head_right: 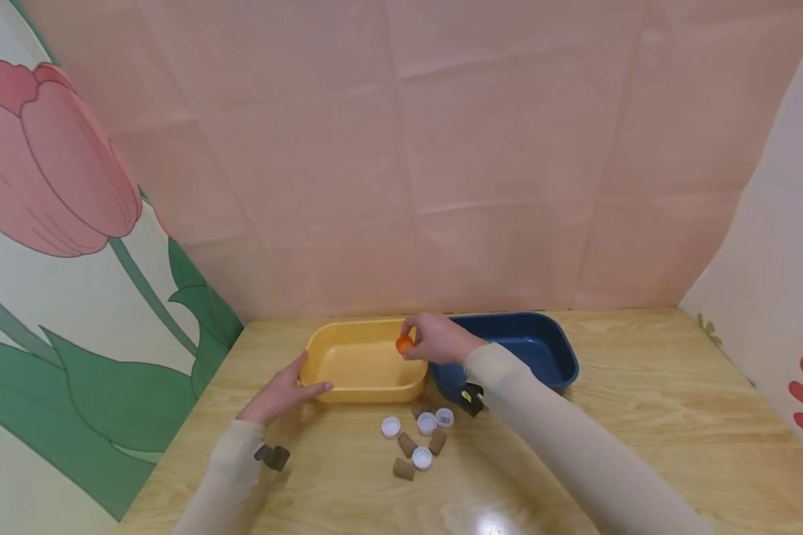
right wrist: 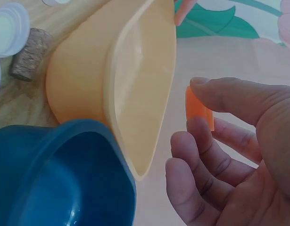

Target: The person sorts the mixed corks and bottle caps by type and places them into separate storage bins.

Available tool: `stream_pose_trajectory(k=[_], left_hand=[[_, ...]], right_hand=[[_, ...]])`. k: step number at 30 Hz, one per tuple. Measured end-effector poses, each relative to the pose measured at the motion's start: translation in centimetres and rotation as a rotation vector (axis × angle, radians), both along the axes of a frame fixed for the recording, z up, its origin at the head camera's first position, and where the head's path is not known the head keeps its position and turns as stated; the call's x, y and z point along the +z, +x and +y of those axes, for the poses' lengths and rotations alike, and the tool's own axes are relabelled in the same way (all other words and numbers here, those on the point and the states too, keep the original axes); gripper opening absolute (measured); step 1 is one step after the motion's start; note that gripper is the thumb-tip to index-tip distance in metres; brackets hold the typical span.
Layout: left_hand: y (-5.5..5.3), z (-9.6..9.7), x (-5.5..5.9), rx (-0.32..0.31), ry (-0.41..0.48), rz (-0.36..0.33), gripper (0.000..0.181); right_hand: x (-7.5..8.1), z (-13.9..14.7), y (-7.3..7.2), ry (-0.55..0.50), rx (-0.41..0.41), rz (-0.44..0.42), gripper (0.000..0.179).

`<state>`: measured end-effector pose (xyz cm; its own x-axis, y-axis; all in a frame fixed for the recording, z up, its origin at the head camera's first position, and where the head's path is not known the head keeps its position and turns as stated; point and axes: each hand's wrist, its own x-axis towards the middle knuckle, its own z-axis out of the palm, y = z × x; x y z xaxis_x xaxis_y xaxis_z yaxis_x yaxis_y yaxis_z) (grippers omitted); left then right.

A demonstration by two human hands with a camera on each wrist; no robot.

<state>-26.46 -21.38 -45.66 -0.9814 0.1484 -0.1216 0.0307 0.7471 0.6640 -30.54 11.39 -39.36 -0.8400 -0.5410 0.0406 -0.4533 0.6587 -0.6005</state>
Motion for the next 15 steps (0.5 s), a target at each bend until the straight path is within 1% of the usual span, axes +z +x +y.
stream_pose_trajectory(k=[7, 15], left_hand=[[0.0, -0.2, 0.4, 0.011, 0.001, -0.013, 0.105], [0.0, 0.0, 0.2, 0.005, 0.016, -0.008, 0.105]], right_hand=[[-0.4, -1.6, -2.5, 0.018, 0.016, 0.055, 0.023], [-0.4, -3.0, -3.7, 0.108, -0.055, 0.026, 0.024]])
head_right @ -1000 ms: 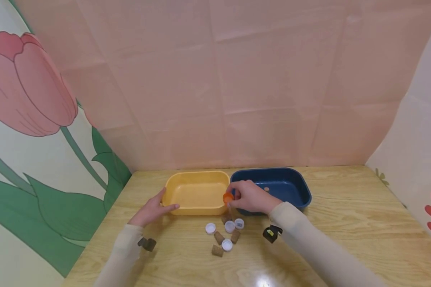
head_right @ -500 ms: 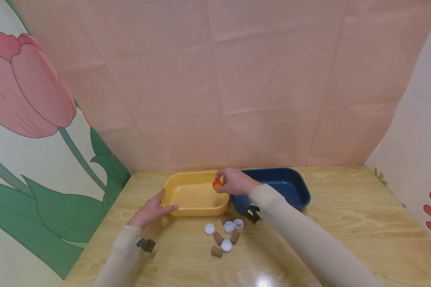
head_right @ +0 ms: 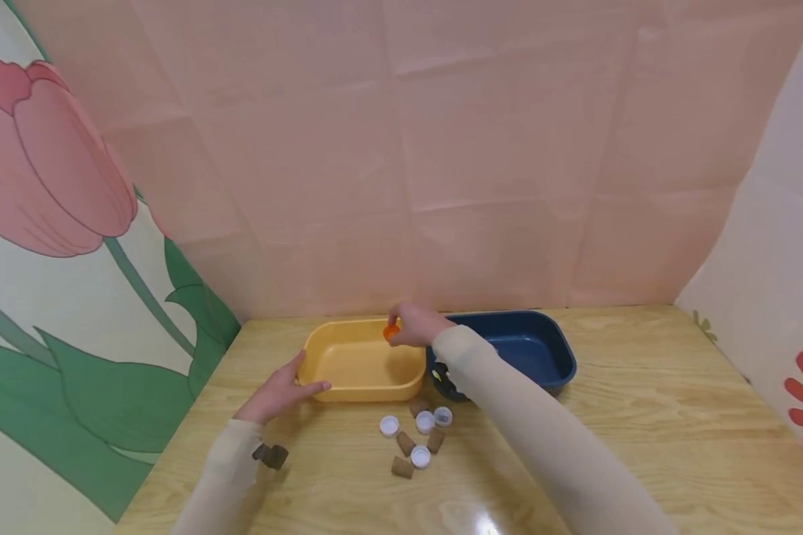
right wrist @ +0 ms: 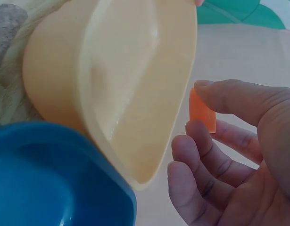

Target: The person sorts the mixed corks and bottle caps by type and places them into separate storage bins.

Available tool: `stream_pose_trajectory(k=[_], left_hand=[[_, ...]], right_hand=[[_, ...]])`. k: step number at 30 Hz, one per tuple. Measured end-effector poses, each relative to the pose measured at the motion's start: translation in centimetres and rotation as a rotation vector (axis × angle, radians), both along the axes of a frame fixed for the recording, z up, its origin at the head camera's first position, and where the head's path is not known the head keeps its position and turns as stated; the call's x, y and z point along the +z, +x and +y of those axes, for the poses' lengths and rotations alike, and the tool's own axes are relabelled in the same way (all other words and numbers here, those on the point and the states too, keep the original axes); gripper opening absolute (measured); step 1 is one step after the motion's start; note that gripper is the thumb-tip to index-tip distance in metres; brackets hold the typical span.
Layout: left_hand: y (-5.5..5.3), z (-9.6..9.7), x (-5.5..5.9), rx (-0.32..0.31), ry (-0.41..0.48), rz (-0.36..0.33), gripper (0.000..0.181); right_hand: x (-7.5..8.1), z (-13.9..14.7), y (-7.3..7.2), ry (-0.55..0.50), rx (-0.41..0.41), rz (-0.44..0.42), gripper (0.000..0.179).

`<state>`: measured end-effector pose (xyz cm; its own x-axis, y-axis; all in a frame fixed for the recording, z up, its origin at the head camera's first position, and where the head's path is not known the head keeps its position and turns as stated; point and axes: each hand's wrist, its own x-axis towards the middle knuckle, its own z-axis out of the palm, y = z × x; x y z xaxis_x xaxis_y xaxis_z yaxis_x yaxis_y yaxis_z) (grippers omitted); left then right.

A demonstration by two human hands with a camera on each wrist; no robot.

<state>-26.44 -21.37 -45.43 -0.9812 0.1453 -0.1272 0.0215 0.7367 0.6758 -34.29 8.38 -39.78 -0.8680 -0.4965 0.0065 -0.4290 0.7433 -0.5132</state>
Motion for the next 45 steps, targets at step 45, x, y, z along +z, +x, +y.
stream_pose_trajectory(k=[45], left_hand=[[-0.2, 0.2, 0.1, 0.005, 0.029, -0.007, 0.109]], right_hand=[[-2.4, -4.8, -1.2, 0.143, -0.085, -0.198, 0.033]])
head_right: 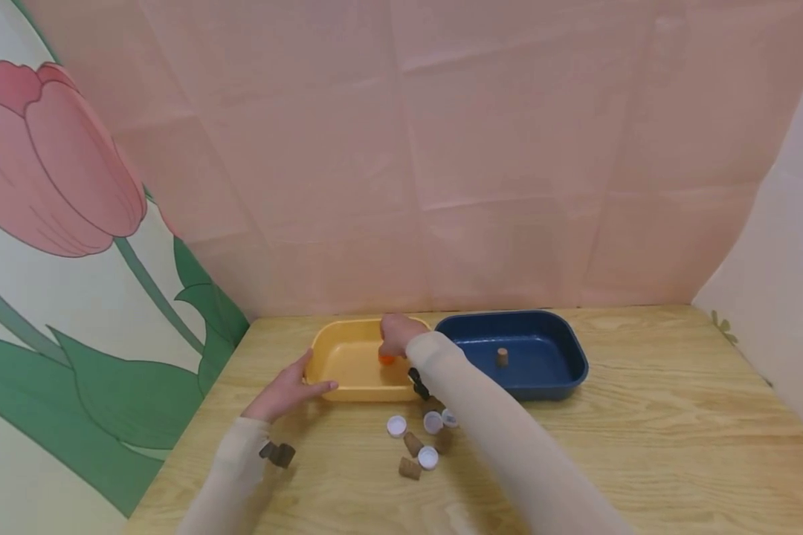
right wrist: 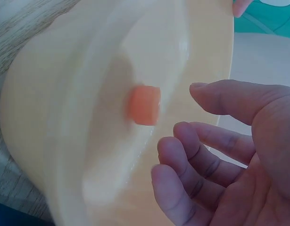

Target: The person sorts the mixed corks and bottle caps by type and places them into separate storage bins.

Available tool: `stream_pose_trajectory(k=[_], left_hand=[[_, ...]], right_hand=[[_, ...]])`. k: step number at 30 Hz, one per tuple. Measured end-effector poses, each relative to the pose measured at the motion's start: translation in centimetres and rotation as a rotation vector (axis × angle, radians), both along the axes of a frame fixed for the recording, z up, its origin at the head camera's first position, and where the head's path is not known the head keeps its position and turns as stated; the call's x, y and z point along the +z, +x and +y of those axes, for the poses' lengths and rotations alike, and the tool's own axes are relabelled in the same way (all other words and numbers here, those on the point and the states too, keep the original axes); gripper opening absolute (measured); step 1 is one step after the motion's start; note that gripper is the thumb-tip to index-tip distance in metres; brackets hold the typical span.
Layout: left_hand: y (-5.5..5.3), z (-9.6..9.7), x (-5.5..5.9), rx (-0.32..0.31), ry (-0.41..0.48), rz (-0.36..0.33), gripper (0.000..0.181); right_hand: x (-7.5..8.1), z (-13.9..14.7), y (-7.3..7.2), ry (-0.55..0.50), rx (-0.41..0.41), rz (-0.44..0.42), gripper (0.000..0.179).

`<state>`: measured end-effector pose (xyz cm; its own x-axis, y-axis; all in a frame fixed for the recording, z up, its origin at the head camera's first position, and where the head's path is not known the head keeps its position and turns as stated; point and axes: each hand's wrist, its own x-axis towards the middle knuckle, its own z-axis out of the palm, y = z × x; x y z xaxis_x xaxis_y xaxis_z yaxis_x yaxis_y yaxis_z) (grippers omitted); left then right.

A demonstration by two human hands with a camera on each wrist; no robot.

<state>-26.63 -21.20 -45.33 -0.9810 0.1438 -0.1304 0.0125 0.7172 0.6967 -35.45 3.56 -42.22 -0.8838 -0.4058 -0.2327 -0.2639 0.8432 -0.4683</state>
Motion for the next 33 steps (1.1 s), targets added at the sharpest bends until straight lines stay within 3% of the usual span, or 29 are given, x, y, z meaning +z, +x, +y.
stream_pose_trajectory(k=[7, 12, 19, 23, 28, 33], left_hand=[[-0.1, 0.1, -0.1, 0.007, -0.004, -0.007, 0.107], [0.0, -0.1, -0.2, 0.012, -0.003, -0.014, 0.103], [0.0, 0.0, -0.2, 0.012, 0.002, -0.028, 0.103], [0.0, 0.1, -0.3, 0.016, -0.006, -0.032, 0.105], [-0.1, 0.0, -0.2, 0.002, -0.002, -0.025, 0.105], [0.0, -0.2, -0.1, -0.006, -0.013, -0.016, 0.104]], right_hand=[[0.1, 0.6, 0.5, -0.023, 0.025, -0.002, 0.028], [0.3, 0.4, 1.7, -0.017, 0.138, 0.111, 0.028], [0.8, 0.9, 4.5, -0.057, 0.235, 0.216, 0.028], [0.9, 1.9, 6.2, -0.108, 0.273, 0.214, 0.026], [1.0, 3.7, 8.7, -0.171, 0.259, 0.169, 0.027], [0.0, 5.3, 10.9, -0.208, 0.291, 0.18, 0.027]])
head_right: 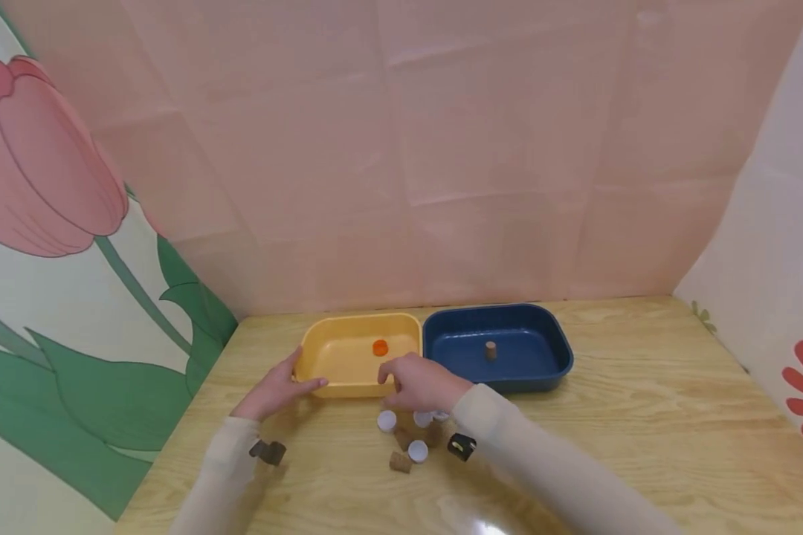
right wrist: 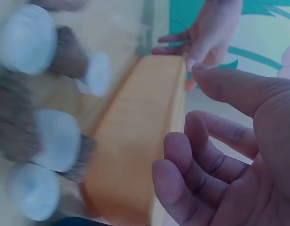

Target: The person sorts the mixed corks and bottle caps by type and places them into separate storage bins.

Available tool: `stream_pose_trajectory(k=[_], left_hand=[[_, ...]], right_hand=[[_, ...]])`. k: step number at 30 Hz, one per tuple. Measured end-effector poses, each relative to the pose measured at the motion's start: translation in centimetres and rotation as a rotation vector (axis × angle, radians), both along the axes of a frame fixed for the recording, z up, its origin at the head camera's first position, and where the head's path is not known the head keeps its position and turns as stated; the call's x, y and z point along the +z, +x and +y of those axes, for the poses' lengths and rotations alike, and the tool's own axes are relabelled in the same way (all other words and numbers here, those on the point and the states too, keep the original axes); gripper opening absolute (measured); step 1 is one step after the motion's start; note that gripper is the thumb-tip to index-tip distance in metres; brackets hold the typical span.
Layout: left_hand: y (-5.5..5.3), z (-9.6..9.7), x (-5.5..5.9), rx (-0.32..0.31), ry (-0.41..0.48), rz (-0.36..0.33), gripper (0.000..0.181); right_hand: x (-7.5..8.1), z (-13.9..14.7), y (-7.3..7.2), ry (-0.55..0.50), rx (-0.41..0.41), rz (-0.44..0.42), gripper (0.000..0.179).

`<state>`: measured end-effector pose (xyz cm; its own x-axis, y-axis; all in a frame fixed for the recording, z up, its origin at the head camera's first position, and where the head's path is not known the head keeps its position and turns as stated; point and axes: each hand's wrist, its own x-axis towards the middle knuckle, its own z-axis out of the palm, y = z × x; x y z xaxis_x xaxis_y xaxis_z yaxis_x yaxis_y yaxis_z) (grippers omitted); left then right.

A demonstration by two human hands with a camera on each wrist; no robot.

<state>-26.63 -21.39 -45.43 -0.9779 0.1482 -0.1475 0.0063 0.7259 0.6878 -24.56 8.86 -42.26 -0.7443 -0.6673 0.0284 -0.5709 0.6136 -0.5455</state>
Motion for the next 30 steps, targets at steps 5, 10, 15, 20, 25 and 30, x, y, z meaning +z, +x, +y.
stream_pose_trajectory(k=[5, 10, 15, 20, 25, 30], left_hand=[[0.1, -0.3, 0.0, 0.005, -0.024, 0.001, 0.106], [0.1, -0.3, -0.2, -0.011, -0.014, 0.016, 0.104], [0.0, -0.2, -0.1, -0.017, 0.002, 0.023, 0.103], [0.0, -0.2, 0.0, -0.008, 0.006, 0.015, 0.104], [0.0, -0.2, 0.1, -0.009, 0.002, 0.012, 0.103], [-0.1, -0.1, 0.1, -0.006, 0.001, 0.005, 0.105]], right_hand=[[-1.6, 0.9, 1.8, -0.041, 0.077, -0.017, 0.024], [-2.6, 1.8, 3.4, -0.081, 0.152, -0.029, 0.024], [-3.6, 2.4, 4.4, -0.065, 0.191, 0.029, 0.018], [-4.8, 2.9, 4.9, -0.028, 0.202, 0.043, 0.026], [-5.8, 2.9, 4.8, -0.035, 0.208, 0.053, 0.032], [-6.1, 2.7, 4.7, -0.009, 0.233, 0.117, 0.037]])
